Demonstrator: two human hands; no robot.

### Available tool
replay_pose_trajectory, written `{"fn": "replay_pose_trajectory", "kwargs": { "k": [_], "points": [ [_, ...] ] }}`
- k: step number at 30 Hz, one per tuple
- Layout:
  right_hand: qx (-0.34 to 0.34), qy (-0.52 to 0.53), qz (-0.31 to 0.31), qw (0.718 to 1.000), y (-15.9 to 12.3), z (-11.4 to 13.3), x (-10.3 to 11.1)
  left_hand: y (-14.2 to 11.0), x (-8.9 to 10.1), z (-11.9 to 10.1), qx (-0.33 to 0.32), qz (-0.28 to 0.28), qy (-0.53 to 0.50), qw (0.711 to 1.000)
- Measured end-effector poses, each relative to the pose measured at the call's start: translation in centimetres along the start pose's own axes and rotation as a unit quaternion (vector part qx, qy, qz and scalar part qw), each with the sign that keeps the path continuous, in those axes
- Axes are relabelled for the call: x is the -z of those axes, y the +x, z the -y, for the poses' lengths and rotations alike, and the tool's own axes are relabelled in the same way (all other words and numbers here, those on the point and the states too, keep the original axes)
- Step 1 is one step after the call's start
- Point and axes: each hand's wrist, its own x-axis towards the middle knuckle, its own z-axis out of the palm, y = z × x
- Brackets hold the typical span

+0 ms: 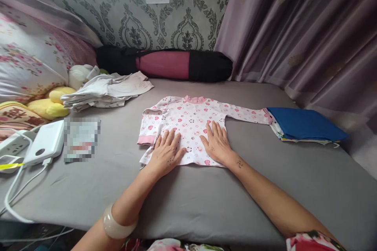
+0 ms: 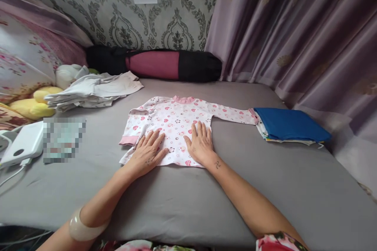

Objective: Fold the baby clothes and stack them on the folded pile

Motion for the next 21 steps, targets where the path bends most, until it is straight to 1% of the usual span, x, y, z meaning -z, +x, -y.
{"fn": "replay_pose_trajectory", "kwargs": {
  "k": [2,4,6,9,13,15,18,21],
  "points": [
    [0.048,0.004,0.019,0.999,0.0,0.3,0.2,0.0,-0.4,0.1,-0.005,-0.005,0.004,1.0],
    [0.091,0.014,0.041,0.995,0.5,0.6,0.4,0.0,-0.6,0.0,-0.008,-0.01,0.01,1.0],
    [0.103,0.026,0.054,0.993,1.9,0.9,0.7,0.1,-0.8,-0.1,-0.012,-0.016,0.014,1.0],
    [0.081,0.039,0.045,0.995,5.5,1.2,0.7,0.0,-0.8,-0.1,-0.021,-0.023,0.015,0.999],
    [0.006,0.042,0.018,0.999,10.9,1.1,0.5,-0.1,-0.7,0.0,-0.029,-0.019,0.021,0.999],
    [-0.024,0.039,0.005,0.999,13.0,1.0,0.3,-0.1,-0.8,0.0,-0.031,-0.018,0.026,0.999],
    [-0.066,0.035,-0.023,0.997,15.1,0.8,0.2,-0.1,-1.1,0.1,-0.034,-0.03,0.032,0.998],
    [-0.098,0.032,-0.04,0.994,16.0,0.6,0.1,0.0,-1.3,0.0,-0.039,-0.042,0.037,0.998]
  ]
}}
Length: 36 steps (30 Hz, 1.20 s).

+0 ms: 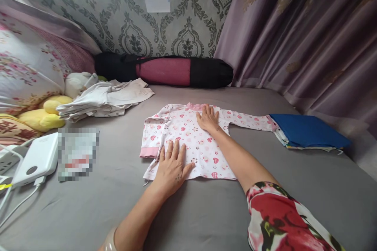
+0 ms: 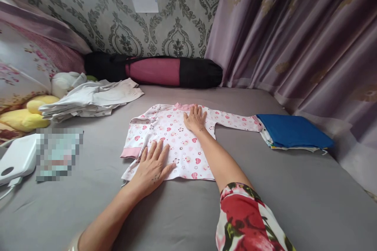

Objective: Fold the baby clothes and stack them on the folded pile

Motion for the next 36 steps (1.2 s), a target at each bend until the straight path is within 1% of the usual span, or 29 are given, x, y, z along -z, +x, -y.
{"fn": "replay_pose_trajectory", "kwargs": {
  "k": [4,7,8,11,12,13,15,18,21,23,25,26,28,30,31,32,33,34,36],
  "points": [
    [-0.014,0.001,0.006,1.0,0.0,0.4,0.1,0.0,-0.3,-0.1,0.002,-0.015,0.005,1.0],
    [-0.021,0.013,0.027,0.999,-1.3,1.9,0.2,0.0,-0.8,-0.1,0.002,-0.034,0.007,0.999],
    [-0.009,0.018,0.036,0.999,-2.0,2.7,0.1,0.0,-0.9,-0.1,0.001,-0.04,0.008,0.999],
    [0.103,0.027,0.069,0.992,-3.9,4.9,-0.2,0.1,-1.2,-0.1,-0.001,-0.046,0.01,0.999],
    [0.13,0.028,0.076,0.988,-4.2,5.6,-0.4,0.1,-1.3,-0.1,-0.001,-0.045,0.01,0.999],
    [0.149,0.028,0.082,0.985,-4.3,6.1,-0.4,0.2,-1.3,-0.2,0.0,-0.043,0.009,0.999],
    [0.166,0.027,0.086,0.982,-3.8,7.0,-0.5,0.2,-1.2,-0.3,0.003,-0.037,0.003,0.999],
    [0.159,0.028,0.074,0.984,-1.9,8.2,-0.5,0.1,-0.9,-0.4,0.007,-0.035,-0.009,0.999],
    [0.119,0.035,0.048,0.991,-0.5,9.4,-0.7,-0.1,-0.1,-0.2,0.002,-0.04,-0.041,0.998],
    [0.096,0.037,0.033,0.994,-0.2,10.0,-1.1,-0.1,0.8,0.2,-0.018,-0.043,-0.097,0.994],
    [0.089,0.037,0.017,0.995,-0.3,10.3,-1.4,0.1,2.2,1.2,-0.024,-0.05,-0.195,0.979],
    [0.091,0.038,0.007,0.995,-0.4,10.3,-1.5,0.3,2.9,1.9,-0.013,-0.059,-0.249,0.967],
    [0.097,0.045,-0.013,0.994,-0.7,10.2,-1.7,0.9,4.2,3.9,0.07,-0.097,-0.333,0.935],
    [0.106,0.055,-0.03,0.992,-0.8,9.9,-1.8,1.8,5.1,6.6,0.17,-0.152,-0.345,0.911],
    [0.111,0.059,-0.034,0.991,-0.9,9.8,-1.8,2.2,5.4,8.0,0.215,-0.172,-0.35,0.895],
    [0.114,0.063,-0.037,0.991,-0.9,9.8,-1.8,2.6,5.5,9.4,0.262,-0.18,-0.355,0.879],
    [0.116,0.066,-0.038,0.99,-0.9,9.7,-1.8,3.0,5.5,10.7,0.305,-0.175,-0.364,0.863],
    [0.117,0.069,-0.038,0.99,-0.8,9.7,-1.8,3.4,5.4,11.7,0.334,-0.165,-0.382,0.846],
    [0.114,0.072,-0.039,0.99,-0.8,9.6,-1.9,4.0,5.1,13.0,0.367,-0.122,-0.435,0.813]
  ]
}}
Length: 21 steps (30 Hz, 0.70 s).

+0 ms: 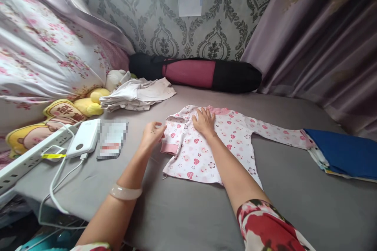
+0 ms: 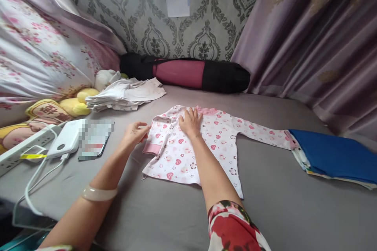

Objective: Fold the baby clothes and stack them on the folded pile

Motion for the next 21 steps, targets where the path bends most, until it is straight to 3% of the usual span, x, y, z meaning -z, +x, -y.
{"fn": "replay_pose_trajectory", "kwargs": {
  "k": [4,11,16,18,21],
  "points": [
    [0.005,-0.001,-0.005,1.0,0.1,-0.1,-0.1,0.8,-0.8,-0.1,0.068,0.083,-0.068,0.992],
    [0.008,0.005,-0.01,1.0,0.2,-0.3,-0.2,1.0,-1.7,-0.8,0.1,0.103,-0.059,0.988],
    [0.006,0.009,-0.012,1.0,0.1,-0.2,-0.2,1.2,-1.5,-1.4,0.104,0.176,-0.031,0.979],
    [0.006,0.01,-0.013,1.0,0.1,-0.2,-0.2,1.7,-1.4,-1.7,0.097,0.156,-0.05,0.982],
    [0.006,0.014,-0.016,1.0,0.0,-0.2,-0.1,2.8,-1.2,-2.2,0.024,0.028,-0.076,0.996]
  ]
}}
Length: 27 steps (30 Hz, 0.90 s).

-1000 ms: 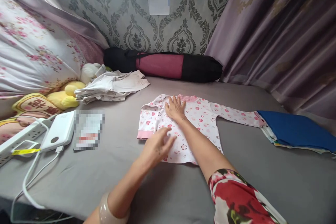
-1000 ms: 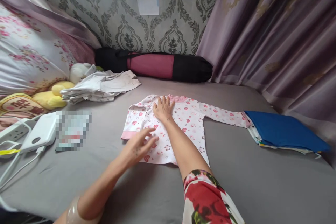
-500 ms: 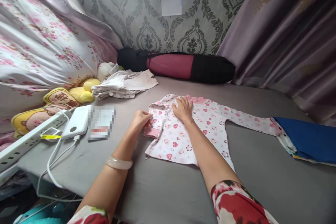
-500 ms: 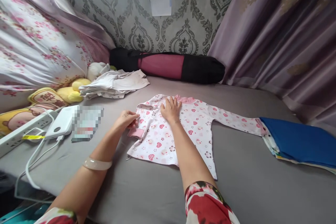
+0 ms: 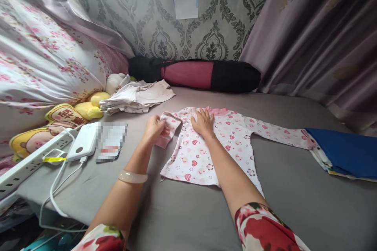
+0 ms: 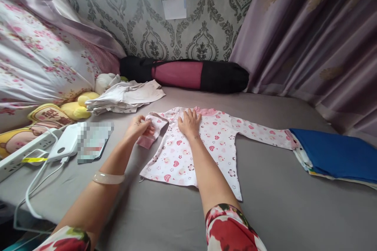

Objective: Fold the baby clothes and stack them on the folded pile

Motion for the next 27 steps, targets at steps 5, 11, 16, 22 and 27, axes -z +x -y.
{"fn": "replay_pose_trajectory", "kwargs": {
  "k": [5,11,16,22,27],
  "points": [
    [0.0,0.001,0.0,1.0,-0.1,0.0,0.1,1.1,0.2,-0.8,-0.249,-0.172,0.037,0.952],
    [0.037,0.011,-0.001,0.999,-0.3,0.0,0.3,4.1,0.0,0.3,-0.242,-0.191,-0.183,0.933],
    [0.156,0.066,0.034,0.985,-0.2,-0.4,0.0,7.3,0.6,0.2,-0.124,-0.222,-0.301,0.919],
    [0.16,0.07,0.041,0.984,-0.2,-0.3,0.1,8.7,1.7,-2.6,0.006,-0.05,-0.407,0.912],
    [0.108,0.064,0.072,0.989,-0.1,0.4,0.9,10.4,2.0,-4.0,-0.062,-0.074,-0.453,0.886]
  ]
}}
